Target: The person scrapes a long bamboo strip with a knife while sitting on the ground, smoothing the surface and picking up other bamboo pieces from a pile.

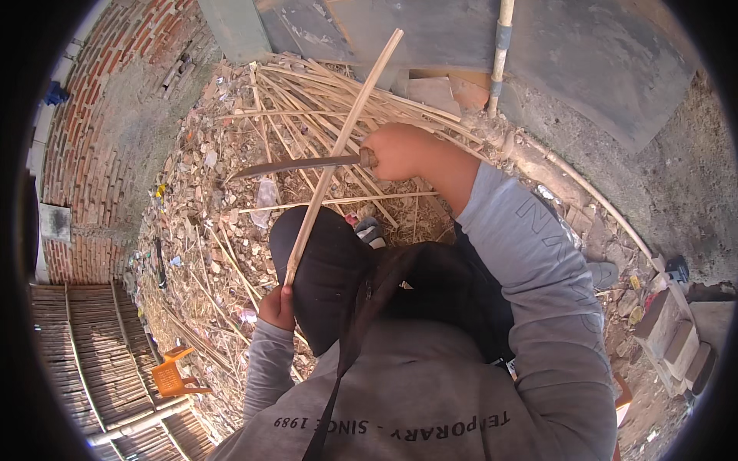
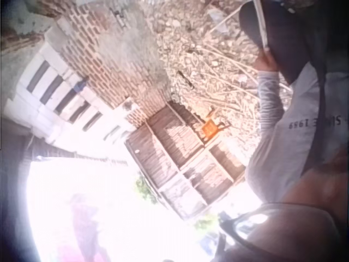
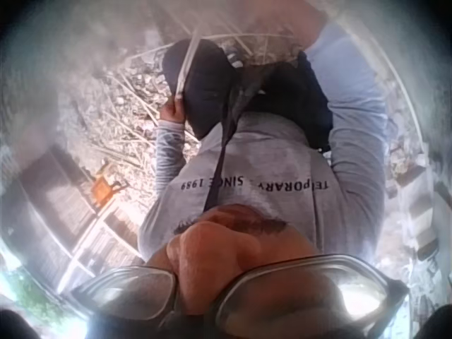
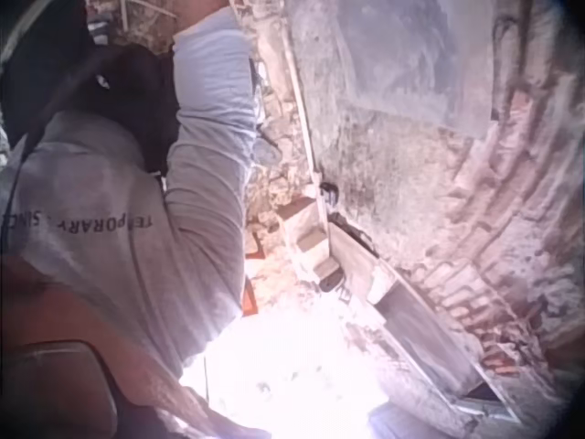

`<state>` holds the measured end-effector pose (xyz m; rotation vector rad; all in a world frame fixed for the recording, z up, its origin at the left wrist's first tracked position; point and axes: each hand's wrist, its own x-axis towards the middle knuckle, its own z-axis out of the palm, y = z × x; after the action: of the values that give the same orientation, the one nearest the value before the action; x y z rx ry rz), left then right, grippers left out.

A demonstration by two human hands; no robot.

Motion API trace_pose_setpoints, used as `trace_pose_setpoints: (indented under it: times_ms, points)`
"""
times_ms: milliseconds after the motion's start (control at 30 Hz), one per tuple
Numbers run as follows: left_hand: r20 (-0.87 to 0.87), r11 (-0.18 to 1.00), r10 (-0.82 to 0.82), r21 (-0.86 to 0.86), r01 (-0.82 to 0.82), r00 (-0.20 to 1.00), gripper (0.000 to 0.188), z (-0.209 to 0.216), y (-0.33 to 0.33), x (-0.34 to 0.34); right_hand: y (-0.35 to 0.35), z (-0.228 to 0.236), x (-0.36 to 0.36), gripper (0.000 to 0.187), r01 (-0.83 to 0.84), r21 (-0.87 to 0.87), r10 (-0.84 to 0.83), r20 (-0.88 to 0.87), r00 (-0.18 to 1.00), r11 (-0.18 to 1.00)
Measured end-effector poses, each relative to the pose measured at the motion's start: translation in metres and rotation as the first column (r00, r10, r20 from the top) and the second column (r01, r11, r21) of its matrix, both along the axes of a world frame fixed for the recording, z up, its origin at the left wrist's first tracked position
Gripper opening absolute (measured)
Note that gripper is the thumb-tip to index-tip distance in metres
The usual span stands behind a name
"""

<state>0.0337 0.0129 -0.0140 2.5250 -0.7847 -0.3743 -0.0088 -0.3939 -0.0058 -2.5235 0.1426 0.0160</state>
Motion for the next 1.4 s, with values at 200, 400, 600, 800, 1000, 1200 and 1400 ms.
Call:
trace_pose_setpoints:
  times_ms: [200, 400, 600, 800, 1000, 1200, 1400]
  points:
    - [-0.036, 1.0, 0.017, -0.018, -0.017, 0.999, 0.051, 0.004, -0.005, -0.004, -0.008, -0.005, -0.001, 0.026, 0.012, 0.034, -0.013, 0.03, 0.999, 0.999]
    - [0.032, 0.999, 0.026, -0.025, -0.025, 0.999, 0.055, 0.001, -0.003, -0.002, -0.009, -0.004, -0.001, 0.027, 0.083, 0.046, -0.084, 0.041, 0.996, 0.996]
    - [0.04, 1.0, 0.01, 0.016, -0.011, 0.999, 0.057, 0.002, -0.004, -0.002, 0.016, 0.018, -0.004, 0.027, -0.081, -0.056, 0.077, -0.069, 0.995, 0.995]
    - [0.074, 0.999, 0.017, 0.035, -0.02, 0.997, 0.057, 0.003, -0.006, -0.002, -0.024, -0.008, 0.003, 0.03, 0.15, 0.051, -0.148, -0.031, 0.988, 0.987]
    - [0.103, 0.998, 0.004, 0.061, -0.011, 0.995, 0.058, -0.009, 0.002, 0.002, -0.011, 0.005, -0.004, 0.026, 0.11, 0.06, -0.109, -0.027, 0.994, 0.992]
    - [0.086, 0.999, -0.012, 0.047, 0.008, 0.996, 0.057, -0.001, -0.002, 0.0, 0.001, 0.007, -0.001, 0.026, -0.03, -0.017, 0.029, -0.076, 0.997, 0.999]
    - [0.077, 0.999, -0.011, 0.047, 0.007, 0.997, 0.053, -0.003, -0.001, 0.001, -0.023, -0.009, -0.001, 0.03, 0.164, 0.051, -0.165, 0.016, 0.986, 0.985]
